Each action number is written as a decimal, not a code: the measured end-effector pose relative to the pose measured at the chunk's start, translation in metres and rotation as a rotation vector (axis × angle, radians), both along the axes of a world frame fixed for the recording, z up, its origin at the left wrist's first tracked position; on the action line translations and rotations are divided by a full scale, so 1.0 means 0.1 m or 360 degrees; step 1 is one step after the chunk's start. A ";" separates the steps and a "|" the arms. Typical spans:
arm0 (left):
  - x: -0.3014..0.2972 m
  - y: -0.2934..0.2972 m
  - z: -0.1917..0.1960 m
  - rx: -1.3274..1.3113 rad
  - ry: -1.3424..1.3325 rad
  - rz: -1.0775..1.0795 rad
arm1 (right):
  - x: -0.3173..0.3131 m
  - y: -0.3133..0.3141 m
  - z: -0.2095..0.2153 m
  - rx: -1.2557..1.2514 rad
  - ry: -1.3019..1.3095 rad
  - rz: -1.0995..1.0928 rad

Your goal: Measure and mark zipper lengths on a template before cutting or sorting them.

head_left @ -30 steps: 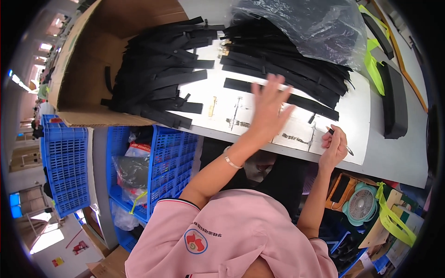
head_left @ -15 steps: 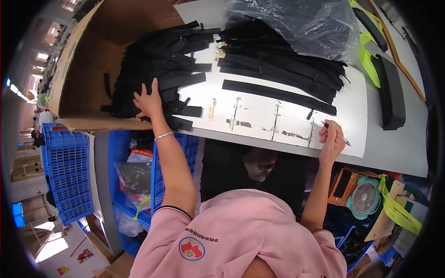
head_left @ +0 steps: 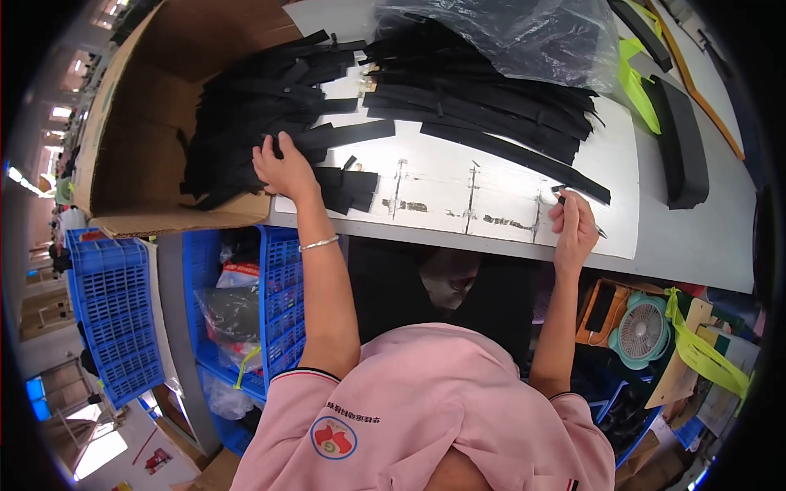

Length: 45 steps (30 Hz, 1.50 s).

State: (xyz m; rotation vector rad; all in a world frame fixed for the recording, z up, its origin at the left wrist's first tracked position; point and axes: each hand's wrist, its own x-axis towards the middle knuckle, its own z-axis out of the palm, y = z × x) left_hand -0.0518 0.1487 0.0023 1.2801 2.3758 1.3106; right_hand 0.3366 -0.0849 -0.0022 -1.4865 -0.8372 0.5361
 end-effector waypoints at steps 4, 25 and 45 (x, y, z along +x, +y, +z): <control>-0.06 -0.29 -0.06 0.0165 0.0291 -0.0386 | -0.10 0.04 0.09 0.0011 -0.0128 0.0025; 0.78 -0.84 1.45 0.0584 -0.1189 -0.1368 | -0.09 0.15 0.07 -0.0260 -0.1485 -0.0055; 1.29 -1.31 0.11 0.0065 -0.1007 -0.1120 | -0.69 -0.43 0.00 -0.0210 -0.1726 -0.0018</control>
